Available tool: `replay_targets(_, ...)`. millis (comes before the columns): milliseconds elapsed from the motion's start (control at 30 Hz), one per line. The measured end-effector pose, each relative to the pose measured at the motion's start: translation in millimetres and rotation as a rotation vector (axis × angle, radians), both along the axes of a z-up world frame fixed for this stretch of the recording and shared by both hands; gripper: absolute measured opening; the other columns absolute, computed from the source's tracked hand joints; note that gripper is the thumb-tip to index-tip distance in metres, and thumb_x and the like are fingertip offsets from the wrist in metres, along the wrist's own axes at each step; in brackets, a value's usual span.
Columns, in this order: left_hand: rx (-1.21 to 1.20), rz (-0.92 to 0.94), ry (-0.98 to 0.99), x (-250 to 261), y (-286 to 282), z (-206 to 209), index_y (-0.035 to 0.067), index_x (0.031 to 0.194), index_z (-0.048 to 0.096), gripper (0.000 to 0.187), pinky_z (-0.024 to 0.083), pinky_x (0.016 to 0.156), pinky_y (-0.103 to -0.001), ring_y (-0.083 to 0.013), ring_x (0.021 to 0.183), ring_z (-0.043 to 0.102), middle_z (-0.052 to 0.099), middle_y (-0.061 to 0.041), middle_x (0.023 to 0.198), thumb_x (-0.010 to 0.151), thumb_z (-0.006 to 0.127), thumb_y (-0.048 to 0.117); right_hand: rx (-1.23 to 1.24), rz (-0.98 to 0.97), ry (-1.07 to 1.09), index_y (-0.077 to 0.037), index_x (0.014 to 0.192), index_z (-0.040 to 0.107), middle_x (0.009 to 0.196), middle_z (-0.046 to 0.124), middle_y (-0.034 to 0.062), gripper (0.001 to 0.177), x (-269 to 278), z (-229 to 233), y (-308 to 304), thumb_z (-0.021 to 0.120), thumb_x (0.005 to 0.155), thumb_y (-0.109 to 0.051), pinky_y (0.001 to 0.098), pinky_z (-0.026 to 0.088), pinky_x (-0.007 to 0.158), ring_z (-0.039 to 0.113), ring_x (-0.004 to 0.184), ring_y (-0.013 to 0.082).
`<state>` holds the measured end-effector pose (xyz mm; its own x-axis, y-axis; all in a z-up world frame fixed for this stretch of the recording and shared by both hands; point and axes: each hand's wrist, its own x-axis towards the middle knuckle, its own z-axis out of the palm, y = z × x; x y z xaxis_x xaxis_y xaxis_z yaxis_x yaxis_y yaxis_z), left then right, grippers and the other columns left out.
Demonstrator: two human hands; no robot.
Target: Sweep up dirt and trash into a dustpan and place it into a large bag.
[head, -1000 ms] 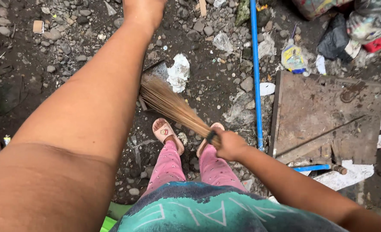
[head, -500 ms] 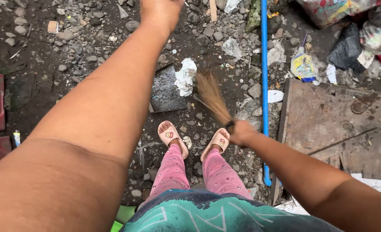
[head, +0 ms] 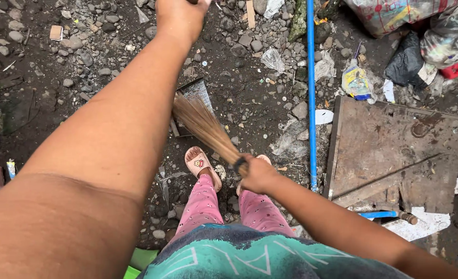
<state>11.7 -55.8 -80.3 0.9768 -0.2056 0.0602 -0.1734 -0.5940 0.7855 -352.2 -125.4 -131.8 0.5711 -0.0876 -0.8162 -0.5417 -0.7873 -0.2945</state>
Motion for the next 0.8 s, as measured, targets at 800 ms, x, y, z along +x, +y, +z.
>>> replay_targets(800, -0.173, 0.027, 0.141, 3.2, -53.2, 59.3, 0.007, 0.087, 0.074, 0.037, 0.055, 0.075, -0.039, -0.0221, 0.072, 0.071, 0.075, -0.006, 0.079, 0.079, 0.087, 0.04, -0.125, -0.6, -0.155, -0.015, 0.146, 0.054, 0.101, 0.077, 0.0181, 0.098, -7.1, -0.6, -170.2, 0.084, 0.052, -0.016, 0.0377, 0.06, 0.079, 0.076, 0.086, 0.0289)
